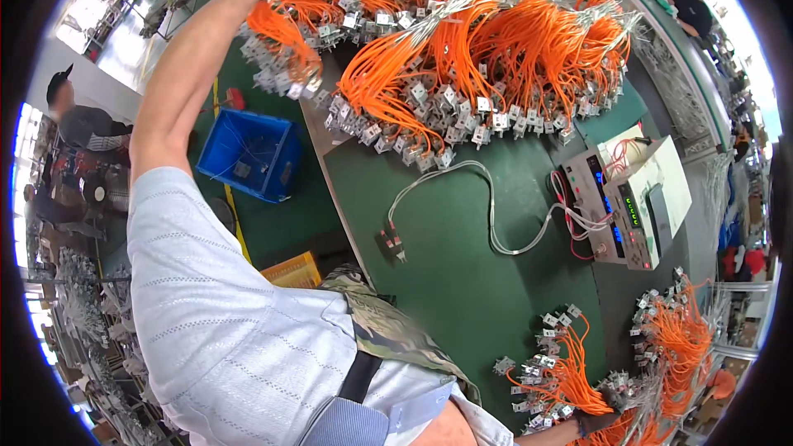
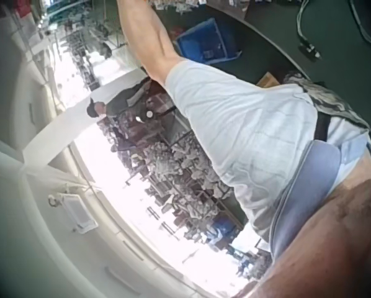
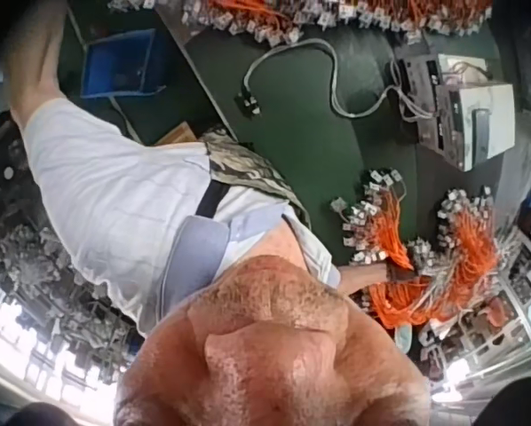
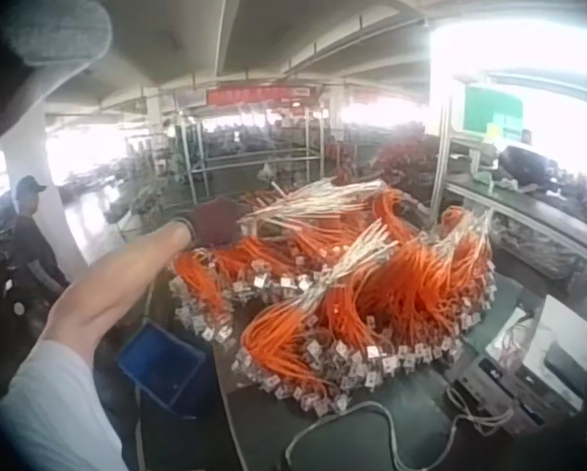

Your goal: Assembling or inspecting electronic wire harnesses on a factory production line.

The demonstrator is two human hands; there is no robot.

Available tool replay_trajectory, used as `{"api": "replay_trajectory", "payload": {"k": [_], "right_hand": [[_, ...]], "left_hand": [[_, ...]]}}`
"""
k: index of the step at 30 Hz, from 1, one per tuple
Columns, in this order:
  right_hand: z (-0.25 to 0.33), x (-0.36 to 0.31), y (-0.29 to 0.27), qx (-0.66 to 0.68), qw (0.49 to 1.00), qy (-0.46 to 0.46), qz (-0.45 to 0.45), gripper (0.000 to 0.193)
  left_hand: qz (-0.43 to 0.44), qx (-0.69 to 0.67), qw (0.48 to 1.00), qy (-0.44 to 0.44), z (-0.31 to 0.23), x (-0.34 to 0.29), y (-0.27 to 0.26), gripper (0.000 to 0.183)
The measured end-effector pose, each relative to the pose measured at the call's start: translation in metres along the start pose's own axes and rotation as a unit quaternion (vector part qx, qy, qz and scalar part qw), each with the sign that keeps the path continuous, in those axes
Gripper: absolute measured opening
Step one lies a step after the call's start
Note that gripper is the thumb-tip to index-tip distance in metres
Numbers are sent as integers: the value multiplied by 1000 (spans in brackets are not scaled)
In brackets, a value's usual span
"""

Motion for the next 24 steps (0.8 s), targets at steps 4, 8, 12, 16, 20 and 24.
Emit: {"api": "replay_trajectory", "payload": {"k": [4, 8, 12, 16, 20, 24], "right_hand": [[10, -11, 14, -21, 999, -17, -29, 18], [18, -26, 22, -30, 998, -24, -48, 18], [14, -31, 32, -5, 999, -16, -40, 17], [17, -46, 29, 6, 999, -17, -45, 17], [19, -50, 25, 18, 999, -19, -40, 17], [25, -49, 34, 39, 999, -35, -15, 17]], "left_hand": [[-130, -148, 964, 180, -10, 77, 71, 46], [-45, -130, 988, 68, -77, 123, 143, 40], [7, -97, 995, 33, -80, 158, 178, 50], [22, -143, 989, 12, -81, 122, 158, 66], [-45, -79, 995, -38, -59, 103, 142, 92], [-204, -75, 975, 46, -29, 103, 111, 73]]}}
Point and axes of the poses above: each hand's wrist, its own x-axis towards the middle knuckle, its own y-axis out of the palm, z = x × y, the point moved 9 cm from there along x, towards the middle knuckle, and after that the axes turned 1 degree about -x, right-handed, at the moved point
